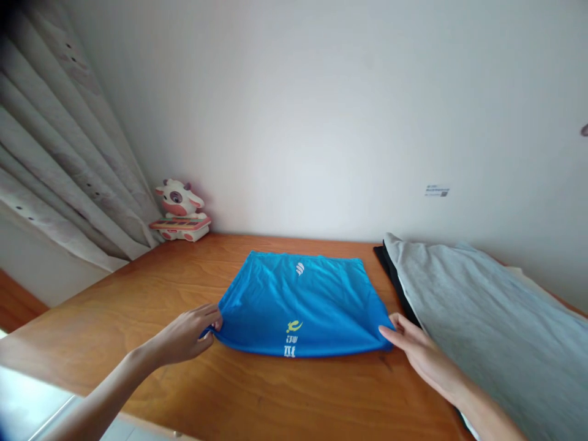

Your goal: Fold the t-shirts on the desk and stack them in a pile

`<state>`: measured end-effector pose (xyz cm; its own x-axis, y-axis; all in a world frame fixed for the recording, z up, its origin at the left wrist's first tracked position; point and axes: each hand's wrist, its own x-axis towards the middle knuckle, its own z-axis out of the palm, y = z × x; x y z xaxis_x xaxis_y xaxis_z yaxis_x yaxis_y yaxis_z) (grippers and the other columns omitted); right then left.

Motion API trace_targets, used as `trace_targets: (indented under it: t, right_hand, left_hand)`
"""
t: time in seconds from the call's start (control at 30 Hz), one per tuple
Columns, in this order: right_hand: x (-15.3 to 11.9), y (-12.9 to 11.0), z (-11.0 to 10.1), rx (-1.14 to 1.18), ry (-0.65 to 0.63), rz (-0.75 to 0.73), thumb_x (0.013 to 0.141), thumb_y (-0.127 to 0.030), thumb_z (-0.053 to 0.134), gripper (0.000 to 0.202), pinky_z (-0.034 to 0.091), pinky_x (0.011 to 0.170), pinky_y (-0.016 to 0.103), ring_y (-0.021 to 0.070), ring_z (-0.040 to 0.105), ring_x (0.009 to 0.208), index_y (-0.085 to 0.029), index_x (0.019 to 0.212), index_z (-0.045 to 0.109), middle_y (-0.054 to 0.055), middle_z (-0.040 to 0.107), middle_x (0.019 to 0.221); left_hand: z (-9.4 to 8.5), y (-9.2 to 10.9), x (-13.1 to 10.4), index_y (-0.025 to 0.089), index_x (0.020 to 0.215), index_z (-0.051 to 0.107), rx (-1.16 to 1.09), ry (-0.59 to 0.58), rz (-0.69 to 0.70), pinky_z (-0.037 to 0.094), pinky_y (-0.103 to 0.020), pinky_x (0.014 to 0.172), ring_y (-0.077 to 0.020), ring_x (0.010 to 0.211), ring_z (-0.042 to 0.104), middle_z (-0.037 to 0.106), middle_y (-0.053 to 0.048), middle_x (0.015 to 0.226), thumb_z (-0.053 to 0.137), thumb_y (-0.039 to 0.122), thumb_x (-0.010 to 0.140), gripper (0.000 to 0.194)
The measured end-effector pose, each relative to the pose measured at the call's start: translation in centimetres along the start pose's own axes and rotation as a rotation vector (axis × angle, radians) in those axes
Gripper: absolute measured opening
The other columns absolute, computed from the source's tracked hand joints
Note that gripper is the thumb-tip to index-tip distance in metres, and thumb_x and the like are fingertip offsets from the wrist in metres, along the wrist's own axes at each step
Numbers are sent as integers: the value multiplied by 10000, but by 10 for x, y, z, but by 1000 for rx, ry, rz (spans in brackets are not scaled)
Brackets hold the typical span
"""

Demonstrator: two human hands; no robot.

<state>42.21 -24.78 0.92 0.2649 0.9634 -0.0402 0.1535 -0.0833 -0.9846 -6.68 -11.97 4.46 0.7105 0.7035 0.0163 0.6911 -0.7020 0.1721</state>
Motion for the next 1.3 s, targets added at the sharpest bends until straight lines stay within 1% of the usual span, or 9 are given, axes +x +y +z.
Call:
trace_targets:
  t: [0.1,0.27,0.53,0.73,0.9,1.0,1.07,1.2,1.3]
  right_hand:
    - [-1,9,-9,35,-33,-26,695,-604,820,465,471,714,236,150,489,761,-263,817,528,-57,491,775]
    - [-9,23,-22,79,24,29,657,-585,846,501,505,744,270,179,581,808,-277,918,549,-40,591,818]
    - [-8,41,-24,-236,-24,3,685,-637,762,548,559,747,336,247,699,823,-256,1070,680,36,725,823]
    - [-13,62,-30,-467,181,-184,745,-557,640,418,579,686,323,212,702,726,-237,1006,708,74,731,917]
    - [-39,51,-37,-673,-18,-263,781,-457,635,281,600,669,304,206,707,690,-273,957,755,67,752,897]
    - [-38,28,-17,-742,-15,-362,868,-515,624,272,606,820,329,241,734,895,-286,950,744,79,759,1023]
    - [-29,12,14,-753,42,-441,931,-546,570,312,578,946,375,259,717,1048,-284,1000,725,83,747,1116]
    - [-3,0,93,-807,85,-587,1021,-499,433,408,504,1087,459,270,606,1300,-258,1264,655,120,652,1384]
    - [9,15,126,-972,34,-565,1036,-506,393,506,400,1172,553,303,457,1450,-238,1419,588,131,505,1563]
  left_hand:
    - [0,-4,-3,234,948,574,-1,11,8,455,-298,803,-214,930,631,651,-28,995,496,35,733,303]
    - [3,-5,-10,240,961,563,6,58,8,455,-311,816,-211,928,616,646,-21,988,484,24,752,310]
    - [7,-3,-15,248,978,590,47,-21,21,461,-326,848,-223,968,614,657,-29,1025,478,-22,734,381]
    - [-3,4,-19,244,908,595,12,-73,19,461,-291,811,-213,946,630,664,-10,964,492,-34,638,402]
    - [-23,14,-45,239,875,639,-95,-230,-61,477,-284,826,-202,902,651,689,8,946,549,17,617,352]
    - [-32,28,-36,250,955,686,-187,-272,-29,498,-288,849,-210,939,671,714,1,985,649,164,769,209]
    - [-28,44,-11,251,1028,692,-225,-165,38,505,-305,914,-212,1013,671,718,-24,1065,605,302,920,148]
    - [13,82,58,246,1244,647,-115,180,42,476,-444,1084,-271,1264,598,641,-94,1371,446,332,1039,299]
    - [53,94,86,238,1403,573,-31,231,1,432,-533,1150,-324,1421,482,485,-117,1574,451,354,1040,400]
